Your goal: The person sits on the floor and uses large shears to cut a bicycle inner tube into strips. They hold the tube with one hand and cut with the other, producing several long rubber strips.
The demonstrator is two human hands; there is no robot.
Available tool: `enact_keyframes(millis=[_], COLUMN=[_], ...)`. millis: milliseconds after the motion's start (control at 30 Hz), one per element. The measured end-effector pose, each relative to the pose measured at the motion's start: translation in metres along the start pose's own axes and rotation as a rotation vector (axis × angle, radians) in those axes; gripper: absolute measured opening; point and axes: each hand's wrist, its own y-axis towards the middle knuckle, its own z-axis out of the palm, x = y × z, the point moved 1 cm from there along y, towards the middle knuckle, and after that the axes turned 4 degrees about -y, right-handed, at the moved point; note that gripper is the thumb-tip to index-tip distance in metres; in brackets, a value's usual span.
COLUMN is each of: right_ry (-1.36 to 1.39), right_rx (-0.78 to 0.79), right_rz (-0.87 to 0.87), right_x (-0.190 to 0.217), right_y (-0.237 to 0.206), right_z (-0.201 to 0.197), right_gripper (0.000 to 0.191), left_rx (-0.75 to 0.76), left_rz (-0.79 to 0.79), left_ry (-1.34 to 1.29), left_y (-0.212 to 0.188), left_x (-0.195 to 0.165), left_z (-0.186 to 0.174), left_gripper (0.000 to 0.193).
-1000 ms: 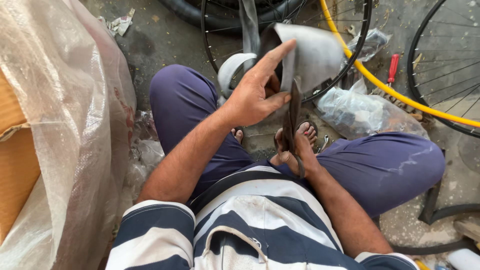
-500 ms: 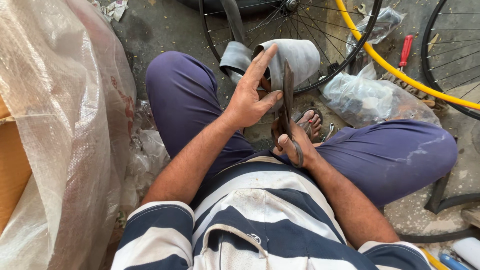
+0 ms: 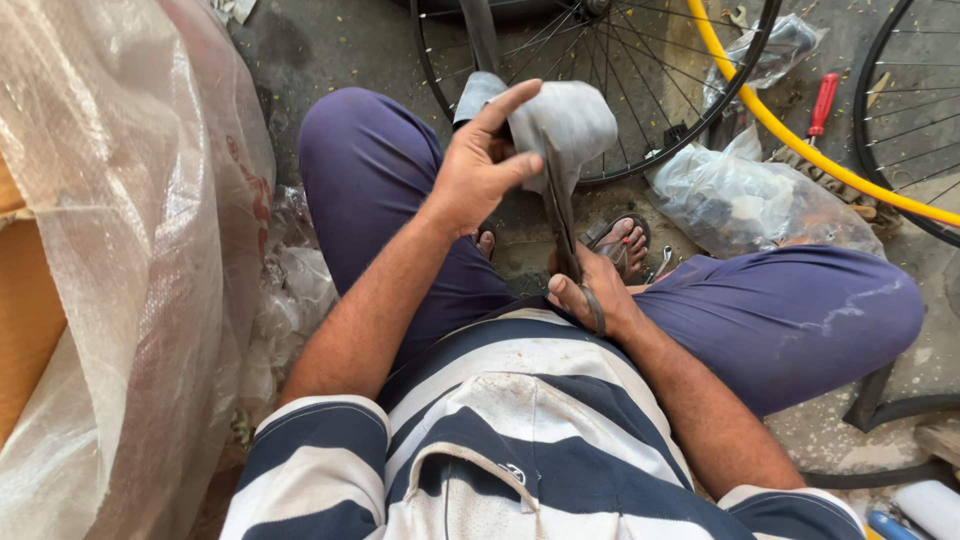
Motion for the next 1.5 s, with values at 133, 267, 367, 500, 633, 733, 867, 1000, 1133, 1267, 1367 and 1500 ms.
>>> enact_keyframes(millis=[133, 267, 367, 500, 633, 733, 867, 1000, 1133, 1267, 1367, 1500], right_ry=[0.045, 0.044, 0.060, -0.021, -0.016, -0.002, 0.095, 0.046, -0.024, -0.061, -0.059, 0.011], right_rx=[0.038, 0.047, 0.046, 0.019, 0.069, 0.082, 0.150, 0.097, 0.104, 0.130, 0.128, 0.149], right_rz=[0.004, 0.012, 0.111, 0.105, 0.099, -0.003, 0.065, 0.006, 0.151, 0.120, 0.052, -0.016], right_x=[0.002, -0.001, -0.006, -0.008, -0.004, 0.000, 0.002, 0.000, -0.004, -0.002, 0.002, 0.002], right_y=[0.003, 0.003, 0.002, 0.002, 0.003, 0.005, 0.007, 0.007, 0.007, 0.007, 0.007, 0.008], right_z=[-0.003, -0.001, 0.004, 0.007, 0.008, 0.004, 0.004, 0.006, 0.008, 0.009, 0.007, 0.004], right_gripper=[0.084, 0.082, 0.078, 0.070, 0.071, 0.077, 0.082, 0.081, 0.076, 0.077, 0.080, 0.083], left_rx=[0.121, 0.149, 0.142, -0.008, -0.051, 0.075, 0.129, 0.121, -0.048, -0.091, -0.007, 0.094], left_rz=[0.115, 0.032, 0.073, 0.019, -0.030, 0.078, 0.087, 0.081, -0.034, -0.066, 0.034, 0.115], left_ry=[0.262, 0.206, 0.239, 0.158, 0.055, 0.244, 0.403, 0.352, 0.145, 0.091, 0.236, 0.340], left_y=[-0.009, -0.011, -0.009, -0.004, -0.003, -0.010, -0.020, -0.022, -0.014, -0.013, -0.017, -0.023], left_x=[-0.007, -0.009, -0.007, 0.003, 0.001, -0.006, -0.012, -0.010, -0.002, -0.004, -0.012, -0.014], left_z=[0.010, 0.008, 0.000, -0.012, -0.023, -0.022, -0.010, -0.009, -0.021, -0.032, -0.029, -0.012], left_gripper=[0.091, 0.094, 0.093, 0.077, 0.067, 0.080, 0.088, 0.090, 0.066, 0.050, 0.066, 0.081])
